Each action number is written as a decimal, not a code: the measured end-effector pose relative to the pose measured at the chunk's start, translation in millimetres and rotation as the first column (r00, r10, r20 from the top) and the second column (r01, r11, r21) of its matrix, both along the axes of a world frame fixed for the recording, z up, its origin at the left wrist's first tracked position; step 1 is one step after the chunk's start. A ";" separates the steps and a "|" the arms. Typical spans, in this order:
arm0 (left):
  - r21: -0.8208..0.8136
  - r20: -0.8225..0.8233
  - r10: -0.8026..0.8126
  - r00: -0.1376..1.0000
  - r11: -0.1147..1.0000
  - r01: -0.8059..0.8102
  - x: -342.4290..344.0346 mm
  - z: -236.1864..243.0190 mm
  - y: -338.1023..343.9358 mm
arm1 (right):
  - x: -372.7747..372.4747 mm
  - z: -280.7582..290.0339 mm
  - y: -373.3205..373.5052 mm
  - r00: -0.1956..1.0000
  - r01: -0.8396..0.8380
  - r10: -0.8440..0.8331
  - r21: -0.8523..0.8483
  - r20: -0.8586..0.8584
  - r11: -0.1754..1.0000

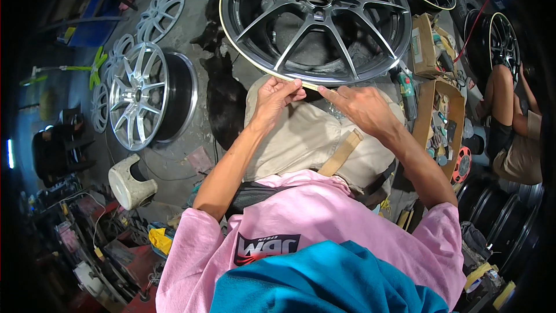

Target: The person applies a yellow pinstripe tape to the outer edge of a dark car wheel rim by hand, carefully pressing the tape along the circumference and cutting it with scissors when the circle is complete.

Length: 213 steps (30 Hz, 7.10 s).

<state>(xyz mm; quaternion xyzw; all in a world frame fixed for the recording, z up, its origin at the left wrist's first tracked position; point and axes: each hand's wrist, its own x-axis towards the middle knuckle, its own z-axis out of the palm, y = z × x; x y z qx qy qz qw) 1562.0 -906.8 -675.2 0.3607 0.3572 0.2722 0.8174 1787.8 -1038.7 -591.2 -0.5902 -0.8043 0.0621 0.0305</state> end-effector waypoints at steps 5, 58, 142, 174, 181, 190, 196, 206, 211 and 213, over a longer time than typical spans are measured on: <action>0.022 0.034 0.005 0.999 1.000 -0.006 3.3 -2.6 -0.4 | 6.6 -0.9 0.7 1.000 -0.013 0.013 0.021 0.000 1.000; 0.151 -0.030 0.088 0.996 0.985 -0.083 -63.2 -2.5 123.6 | -115.4 -11.9 105.6 0.660 0.583 -0.352 0.156 -0.664 0.798; 0.079 0.112 0.192 0.975 0.976 -0.202 -45.7 -3.8 71.4 | -78.4 -16.6 46.2 0.970 0.112 -0.075 0.149 -0.233 0.982; 0.108 0.024 0.054 0.998 0.993 -0.057 -34.1 -2.9 46.4 | -47.3 -13.9 30.8 0.978 0.090 -0.070 0.098 -0.197 0.991; 0.140 -0.011 -0.012 1.000 0.990 0.013 -28.6 -4.9 40.4 | -35.1 -14.2 26.4 0.990 0.063 -0.049 0.105 -0.132 0.992; 0.158 -0.060 -0.049 0.997 0.986 0.058 -19.9 -4.9 31.1 | -20.9 -13.6 21.3 0.995 0.032 -0.021 0.111 -0.098 0.993; 0.186 -0.089 -0.049 0.995 0.980 0.065 -19.2 -6.5 27.6 | -10.7 -9.8 16.1 0.989 0.039 -0.023 0.109 -0.149 0.993; 0.176 -0.143 -0.068 0.987 0.980 0.093 -7.4 0.6 17.8 | 2.3 -3.1 10.8 0.997 0.028 -0.025 0.051 -0.068 0.998; 0.180 -0.127 -0.058 0.990 0.980 0.081 -7.2 -3.5 16.8 | 10.1 -5.3 7.7 0.996 0.006 -0.001 0.054 -0.094 0.999; 0.183 -0.122 -0.059 0.991 0.980 0.081 -6.8 -4.6 16.0 | 12.2 -5.0 6.7 0.996 0.009 -0.005 0.040 -0.094 0.999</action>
